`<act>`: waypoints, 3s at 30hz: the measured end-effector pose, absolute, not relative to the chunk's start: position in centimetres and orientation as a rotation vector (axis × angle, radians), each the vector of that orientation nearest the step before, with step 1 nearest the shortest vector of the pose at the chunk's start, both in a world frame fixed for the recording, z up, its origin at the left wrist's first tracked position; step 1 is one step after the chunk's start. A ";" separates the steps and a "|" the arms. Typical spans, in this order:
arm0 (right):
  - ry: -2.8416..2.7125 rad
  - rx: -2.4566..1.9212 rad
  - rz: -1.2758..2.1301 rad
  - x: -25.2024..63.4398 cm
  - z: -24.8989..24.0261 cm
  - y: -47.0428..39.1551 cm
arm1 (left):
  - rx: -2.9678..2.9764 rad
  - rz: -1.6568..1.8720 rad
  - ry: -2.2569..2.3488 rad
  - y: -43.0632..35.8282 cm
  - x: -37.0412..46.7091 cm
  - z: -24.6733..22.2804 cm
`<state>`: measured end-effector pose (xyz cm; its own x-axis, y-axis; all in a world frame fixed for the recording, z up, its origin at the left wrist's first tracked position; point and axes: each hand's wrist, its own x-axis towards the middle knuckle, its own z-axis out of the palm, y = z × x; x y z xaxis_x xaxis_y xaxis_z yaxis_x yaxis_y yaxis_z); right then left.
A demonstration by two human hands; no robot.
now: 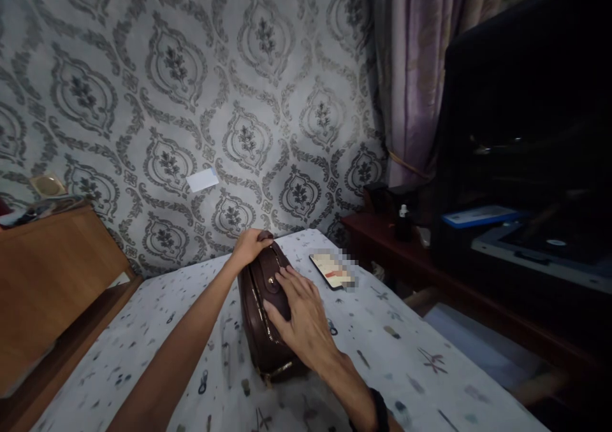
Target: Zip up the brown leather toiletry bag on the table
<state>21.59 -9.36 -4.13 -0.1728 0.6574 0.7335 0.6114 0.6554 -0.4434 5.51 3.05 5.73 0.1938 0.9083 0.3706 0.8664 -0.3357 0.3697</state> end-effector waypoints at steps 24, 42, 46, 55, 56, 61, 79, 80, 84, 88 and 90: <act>-1.869 -0.996 0.041 21.7 -4.2 -9.4 | 2.119 1.090 1.492 -0.3 6.5 4.2; -1.853 -1.033 -0.001 21.8 -4.7 -9.1 | 2.086 1.181 1.431 0.1 3.8 3.8; -1.852 -1.014 -0.009 21.8 -4.7 -9.3 | 2.055 1.180 1.571 1.0 1.2 3.6; -1.894 -1.044 -0.040 21.7 -4.7 -9.5 | 2.120 1.103 1.700 0.1 -0.5 3.0; -1.901 -1.057 -0.051 21.6 -4.7 -9.6 | 2.128 1.097 1.708 0.0 -0.5 3.0; -1.968 -1.097 -0.083 21.4 -4.7 -9.7 | 2.173 1.088 1.761 -0.6 -0.4 3.2; -1.946 -1.058 -0.112 21.3 -4.8 -9.6 | 2.159 1.136 1.631 -2.1 0.4 2.6; -1.945 -1.054 -0.111 21.3 -4.8 -9.6 | 2.155 1.134 1.621 -2.3 0.5 2.6; -1.943 -1.046 -0.101 21.3 -4.9 -9.6 | 2.111 1.118 1.546 -2.9 1.0 2.6; -1.932 -1.023 -0.077 21.4 -5.0 -9.5 | 2.022 1.119 1.495 -3.3 1.5 2.6; -1.913 -0.995 -0.048 21.6 -5.1 -9.5 | 1.981 1.144 1.492 -3.4 1.8 2.6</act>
